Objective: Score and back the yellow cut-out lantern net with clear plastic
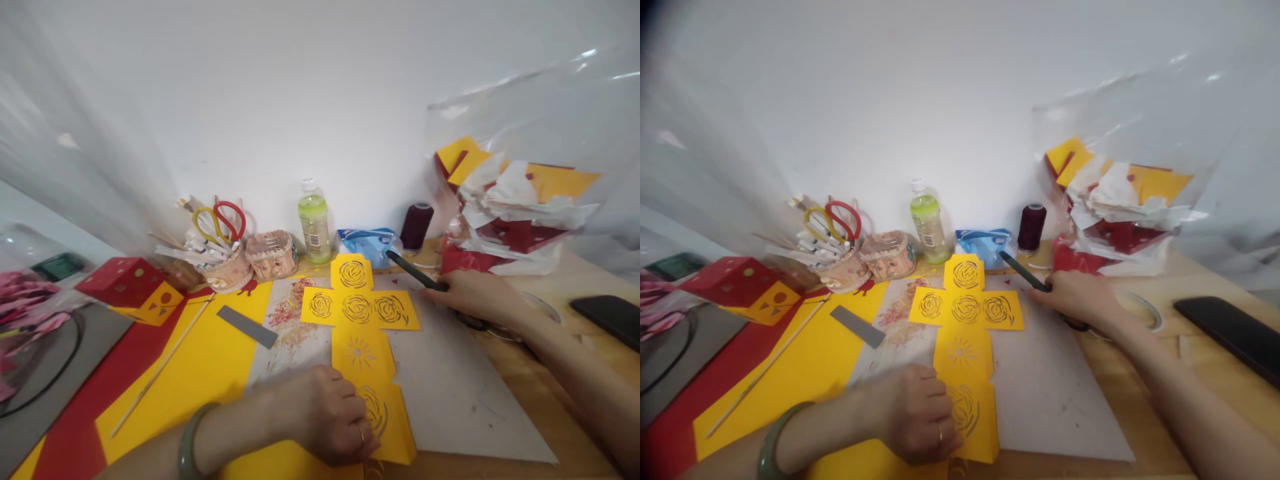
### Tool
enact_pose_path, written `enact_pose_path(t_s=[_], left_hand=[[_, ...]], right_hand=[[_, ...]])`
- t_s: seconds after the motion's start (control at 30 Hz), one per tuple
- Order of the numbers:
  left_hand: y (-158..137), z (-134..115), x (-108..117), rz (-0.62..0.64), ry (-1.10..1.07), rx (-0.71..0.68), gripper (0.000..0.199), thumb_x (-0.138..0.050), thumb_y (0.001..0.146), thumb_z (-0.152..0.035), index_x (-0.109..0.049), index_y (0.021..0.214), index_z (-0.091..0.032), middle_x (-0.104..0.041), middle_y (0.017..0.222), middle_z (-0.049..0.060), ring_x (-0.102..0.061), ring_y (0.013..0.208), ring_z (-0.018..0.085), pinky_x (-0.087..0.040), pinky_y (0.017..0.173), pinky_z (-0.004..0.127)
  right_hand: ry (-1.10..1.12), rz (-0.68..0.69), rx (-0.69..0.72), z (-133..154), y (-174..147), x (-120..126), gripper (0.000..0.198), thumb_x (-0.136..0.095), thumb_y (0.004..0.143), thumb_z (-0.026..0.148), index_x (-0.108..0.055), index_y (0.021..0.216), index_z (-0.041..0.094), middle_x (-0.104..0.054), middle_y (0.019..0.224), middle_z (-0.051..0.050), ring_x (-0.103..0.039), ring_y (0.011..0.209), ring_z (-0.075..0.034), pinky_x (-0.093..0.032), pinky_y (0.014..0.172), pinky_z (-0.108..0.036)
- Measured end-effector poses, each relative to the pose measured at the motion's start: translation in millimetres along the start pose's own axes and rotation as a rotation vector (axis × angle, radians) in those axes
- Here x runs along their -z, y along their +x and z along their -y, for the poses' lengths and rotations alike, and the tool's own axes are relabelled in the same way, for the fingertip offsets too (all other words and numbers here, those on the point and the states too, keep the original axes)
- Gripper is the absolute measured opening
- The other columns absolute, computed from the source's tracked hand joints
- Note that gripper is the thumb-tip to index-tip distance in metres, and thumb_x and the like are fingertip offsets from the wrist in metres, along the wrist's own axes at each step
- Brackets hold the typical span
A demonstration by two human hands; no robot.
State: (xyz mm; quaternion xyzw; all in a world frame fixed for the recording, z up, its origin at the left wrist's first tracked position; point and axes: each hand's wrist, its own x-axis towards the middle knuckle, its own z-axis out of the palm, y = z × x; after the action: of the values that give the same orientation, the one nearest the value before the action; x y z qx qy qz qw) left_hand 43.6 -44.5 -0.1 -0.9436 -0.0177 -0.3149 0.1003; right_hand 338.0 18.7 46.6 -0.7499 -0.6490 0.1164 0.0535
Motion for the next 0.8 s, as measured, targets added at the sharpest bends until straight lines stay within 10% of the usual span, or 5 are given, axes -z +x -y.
enact_pose_path(t_s=[0.13,0.2,0.3,0.47,0.8], left_hand=[[7.3,1.0,10.4,0.134,-0.058,-0.004,0.027,-0.053,0.082,-0.037,-0.056,0.061,-0.019,-0.054,0.053,-0.004,-0.048,0.046,0.011,-0.032,0.038,0.025],[12.5,-0.4,16.6,0.264,-0.079,-0.002,0.033,-0.049,0.085,-0.047,-0.063,0.091,-0.018,-0.067,0.085,0.001,-0.059,0.071,0.014,-0.046,0.056,0.027],[16.6,-6.4,20.8,0.478,0.01,0.078,0.06,-0.042,0.087,-0.058,-0.046,0.128,-0.015,-0.051,0.133,0.011,-0.05,0.117,0.026,-0.043,0.092,0.039],[8.3,-18.5,15.5,0.639,0.081,0.184,0.067,-0.041,0.086,-0.061,-0.047,0.128,-0.009,-0.051,0.133,0.015,-0.047,0.123,0.028,-0.041,0.097,0.036],[-7.6,-2.0,51.7,0.007,0.092,0.282,0.026,-0.035,0.094,-0.013,-0.059,0.102,-0.009,-0.072,0.086,0.007,-0.068,0.075,0.011,-0.053,0.061,0.02]], right_hand=[[-0.046,0.021,-0.028,-0.9,-2.6,5.6,0.047,-0.049,0.073,0.064,-0.06,0.061,0.019,-0.065,0.067,-0.013,-0.06,0.065,-0.028,-0.036,0.056,-0.034],[-0.05,0.004,-0.052,-4.3,-2.5,9.6,0.047,-0.049,0.073,0.064,-0.057,0.059,0.02,-0.065,0.07,-0.014,-0.061,0.065,-0.029,-0.038,0.056,-0.035],[-0.058,-0.025,-0.101,-10.6,-1.8,13.5,0.051,-0.045,0.073,0.067,-0.052,0.056,0.02,-0.065,0.071,-0.017,-0.061,0.066,-0.032,-0.04,0.057,-0.038],[-0.054,-0.023,-0.054,-12.3,-1.4,10.8,0.047,-0.039,0.08,0.062,-0.049,0.059,0.021,-0.066,0.077,-0.02,-0.063,0.073,-0.034,-0.042,0.062,-0.04],[-0.122,-0.151,0.042,6.3,-5.8,1.4,0.051,-0.03,0.086,0.053,-0.06,0.09,0.012,-0.065,0.088,-0.028,-0.062,0.082,-0.045,-0.043,0.064,-0.052]])
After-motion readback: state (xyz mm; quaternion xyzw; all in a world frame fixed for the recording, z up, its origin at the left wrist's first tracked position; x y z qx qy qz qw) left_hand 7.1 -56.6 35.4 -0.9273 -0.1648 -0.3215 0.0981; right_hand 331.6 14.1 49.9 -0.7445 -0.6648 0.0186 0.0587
